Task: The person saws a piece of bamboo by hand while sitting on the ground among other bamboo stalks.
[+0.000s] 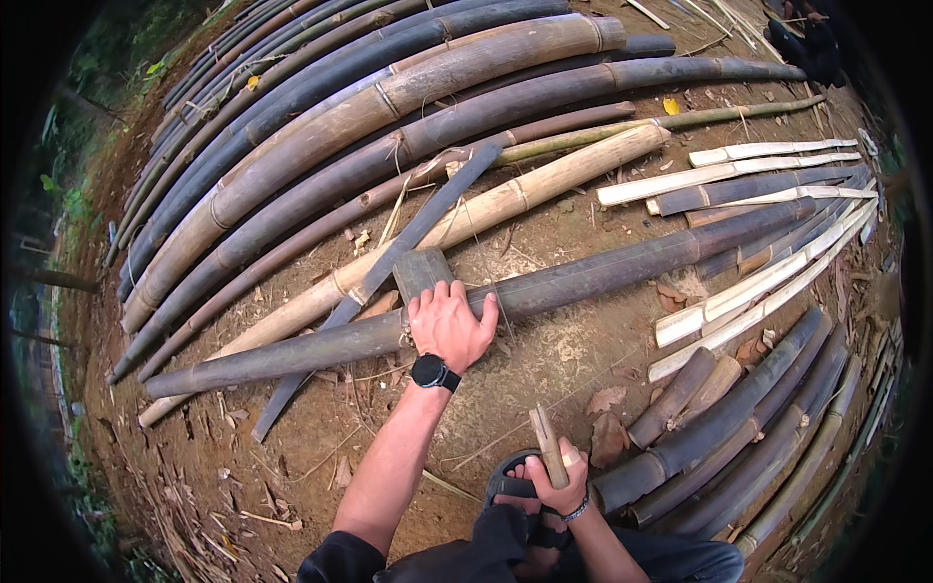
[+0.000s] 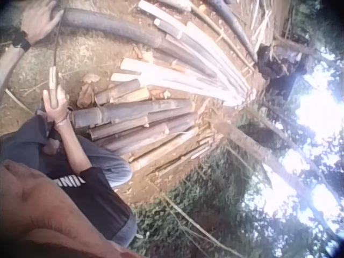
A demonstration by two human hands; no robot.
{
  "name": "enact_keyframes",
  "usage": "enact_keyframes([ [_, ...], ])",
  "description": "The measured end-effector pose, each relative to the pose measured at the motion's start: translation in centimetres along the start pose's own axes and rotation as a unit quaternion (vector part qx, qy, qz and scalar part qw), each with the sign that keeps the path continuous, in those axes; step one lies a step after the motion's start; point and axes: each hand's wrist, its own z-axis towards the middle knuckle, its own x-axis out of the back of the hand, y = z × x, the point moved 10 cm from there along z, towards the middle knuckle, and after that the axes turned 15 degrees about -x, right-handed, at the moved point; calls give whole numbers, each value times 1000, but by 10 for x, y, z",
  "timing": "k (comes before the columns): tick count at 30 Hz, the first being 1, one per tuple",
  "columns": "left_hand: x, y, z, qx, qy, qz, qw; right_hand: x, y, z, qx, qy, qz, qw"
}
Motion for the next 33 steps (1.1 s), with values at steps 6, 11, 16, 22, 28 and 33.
enact_keyframes([
  [6, -1, -4, -4, 1, 6, -10, 1000, 0, -3, 5, 16, 17, -38, 999],
  [11, -3, -2, -2, 4, -1, -12, 1000, 4, -4, 6, 14, 30, -33, 999],
  [16, -3, -2, -3, 2, -8, -3, 1000, 2, 0, 2, -5, 8, -10, 1000],
  [22, -2, -8, -3, 16, -17, -9, 1000, -6, -5, 7, 16, 16, -57, 998],
  [28, -4, -1, 0, 1, -11, -1, 1000, -3, 10, 1, -17, 14, -27, 999],
  [33, -3, -4, -4, -1, 9, -2, 1000, -1, 12, -3, -24, 4, -19, 1000],
])
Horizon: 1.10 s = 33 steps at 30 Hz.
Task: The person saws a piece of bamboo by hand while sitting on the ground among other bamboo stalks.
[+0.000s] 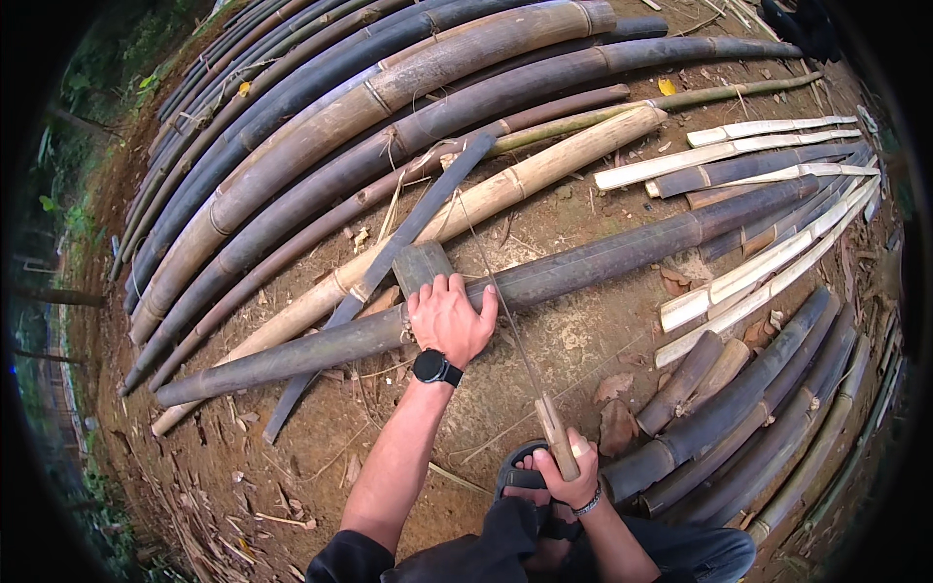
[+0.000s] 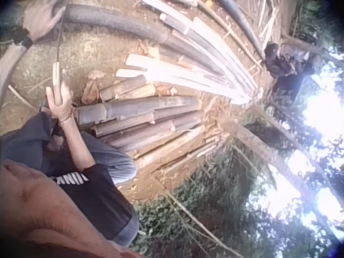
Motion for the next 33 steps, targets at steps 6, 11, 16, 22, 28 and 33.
enact_keyframes([
  [6, -6, -2, 1, 15, -28, -19, 999, -5, -3, 8, -24, -7, 29, 999],
  [11, -1, 4, 3, -2, -22, 7, 1000, 2, 3, -5, -2, 1, 25, 1000],
  [16, -3, -5, 1, 15, -36, -12, 999, 0, -14, 12, 1, -7, 12, 1000],
  [22, -2, 4, 5, 5, -33, -2, 999, 2, -4, 1, 21, 15, 1, 1000],
  [28, -1, 2, 2, 6, -35, 0, 999, 6, -10, 4, 2, -17, 28, 999],
  [33, -5, -3, 1, 15, -37, -15, 999, 9, -19, 13, -10, -33, 38, 999],
])
